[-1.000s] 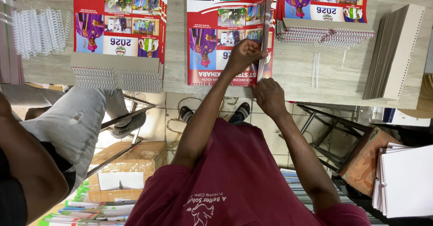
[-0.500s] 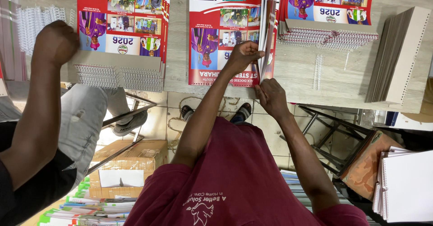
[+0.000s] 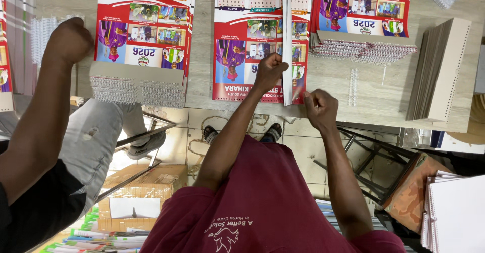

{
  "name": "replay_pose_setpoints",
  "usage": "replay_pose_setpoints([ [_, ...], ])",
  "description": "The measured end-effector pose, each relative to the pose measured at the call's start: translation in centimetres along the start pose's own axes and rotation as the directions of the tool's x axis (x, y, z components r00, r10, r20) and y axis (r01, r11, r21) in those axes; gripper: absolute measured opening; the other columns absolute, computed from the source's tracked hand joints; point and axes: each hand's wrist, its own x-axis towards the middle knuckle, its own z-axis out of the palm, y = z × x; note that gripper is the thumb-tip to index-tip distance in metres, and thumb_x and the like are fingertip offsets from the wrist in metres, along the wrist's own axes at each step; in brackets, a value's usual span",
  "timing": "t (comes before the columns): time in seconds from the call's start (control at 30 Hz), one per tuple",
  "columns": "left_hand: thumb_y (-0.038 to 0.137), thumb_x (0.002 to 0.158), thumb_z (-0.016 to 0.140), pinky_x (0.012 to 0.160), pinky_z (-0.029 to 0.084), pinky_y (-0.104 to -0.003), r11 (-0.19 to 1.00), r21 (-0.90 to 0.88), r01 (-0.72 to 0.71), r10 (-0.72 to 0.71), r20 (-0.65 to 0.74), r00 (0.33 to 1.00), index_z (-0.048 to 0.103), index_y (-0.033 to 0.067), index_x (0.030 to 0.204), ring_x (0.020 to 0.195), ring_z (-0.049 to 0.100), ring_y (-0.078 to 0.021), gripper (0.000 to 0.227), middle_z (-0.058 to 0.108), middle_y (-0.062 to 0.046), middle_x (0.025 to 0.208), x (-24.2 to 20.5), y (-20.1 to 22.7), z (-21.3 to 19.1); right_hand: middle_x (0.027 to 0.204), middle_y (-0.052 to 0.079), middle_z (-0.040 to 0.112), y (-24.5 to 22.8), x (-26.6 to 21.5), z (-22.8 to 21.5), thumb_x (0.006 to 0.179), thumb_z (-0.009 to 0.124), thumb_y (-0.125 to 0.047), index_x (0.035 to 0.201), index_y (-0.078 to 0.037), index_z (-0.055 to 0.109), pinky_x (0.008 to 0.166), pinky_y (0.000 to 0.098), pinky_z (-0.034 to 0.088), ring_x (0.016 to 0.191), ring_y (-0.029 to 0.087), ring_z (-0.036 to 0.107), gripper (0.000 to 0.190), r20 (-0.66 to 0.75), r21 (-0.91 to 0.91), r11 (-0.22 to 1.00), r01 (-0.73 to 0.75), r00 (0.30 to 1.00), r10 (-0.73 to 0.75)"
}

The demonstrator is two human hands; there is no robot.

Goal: The person assembles wall calendars by inserting spiral binding wires into the holes of the calendar pages. They pick up the wires and the calendar sheets, align the holes, and push the wires through to secure the pages together. The person repeats this process for multiple calendar units on a table.

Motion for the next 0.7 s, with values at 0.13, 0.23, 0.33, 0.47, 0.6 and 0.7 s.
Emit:
replay_pose_setpoints([
  [0.13,0.013,0.083,0.072,0.053,0.051,-0.025,1.000,0.013,-0.023,0.023,0.008,1.000,0.068,0.0082,0.086,0.061,0.061,-0.0089,0.007,0.061,-0.003,0.065,-0.1,0.4,0.1,0.110,0.022,0.067,-6.7,3.1,-3.1,0.103,0.070,-0.028,0.112,-0.004,0.068,0.095,0.0571,0.049,0.114,0.047,0.060,0.026,0.149,-0.024,0.985,0.170,0.975,-0.165],
  [0.23,0.012,0.083,0.070,0.054,0.053,-0.025,1.000,-0.014,-0.009,0.009,0.009,1.000,0.067,0.0058,0.088,0.061,0.061,-0.0094,0.008,0.060,-0.006,0.067,-1.2,3.2,0.5,0.158,0.029,0.045,-7.7,3.2,-2.3,0.084,0.069,-0.064,0.151,0.003,0.049,0.129,0.0521,0.018,0.153,0.046,0.027,0.097,0.452,-0.257,0.946,0.197,0.890,-0.063],
  [0.33,0.025,0.089,0.078,0.061,0.063,-0.027,0.995,-0.072,0.065,-0.057,0.105,0.993,0.064,-0.0007,0.101,0.068,0.069,-0.0146,0.032,0.069,-0.015,0.079,-2.9,7.5,0.5,0.155,0.028,0.048,-6.9,1.9,-0.6,0.076,0.069,-0.076,0.148,0.003,0.054,0.129,0.0518,0.018,0.152,0.045,0.033,0.108,0.496,-0.325,0.880,0.345,0.855,-0.152],
  [0.47,0.032,0.094,0.075,0.050,0.059,-0.031,0.934,0.345,-0.094,0.075,0.068,0.995,0.067,0.0060,0.098,0.055,0.068,-0.0193,0.027,0.066,-0.010,0.066,-1.2,8.6,-5.4,0.153,0.027,0.051,-7.0,2.4,-0.7,0.084,0.067,-0.066,0.147,-0.001,0.055,0.130,0.0532,0.015,0.151,0.045,0.035,0.092,0.536,-0.346,0.884,0.315,0.839,-0.090],
  [0.6,0.025,0.089,0.080,0.067,0.056,-0.043,0.576,0.816,0.047,0.059,-0.100,0.993,0.062,0.0140,0.090,0.058,0.072,-0.0240,0.021,0.068,-0.005,0.064,-2.4,13.7,-12.4,0.155,0.017,0.053,-4.6,1.2,1.0,0.082,0.063,-0.075,0.151,-0.013,0.055,0.132,0.0530,0.012,0.151,0.039,0.037,0.093,0.508,-0.477,0.788,0.389,0.854,-0.114],
  [0.7,0.033,0.082,0.087,0.070,0.054,-0.039,0.596,0.802,0.053,0.008,-0.072,0.997,0.065,0.0149,0.086,0.078,0.075,-0.0295,0.029,0.071,-0.006,0.072,-0.7,12.6,-13.9,0.130,0.022,0.067,-4.2,-0.9,5.7,0.083,0.069,-0.072,0.141,-0.017,0.064,0.109,0.0635,0.041,0.122,0.047,0.059,0.081,0.522,-0.419,0.826,0.378,0.844,-0.122],
])
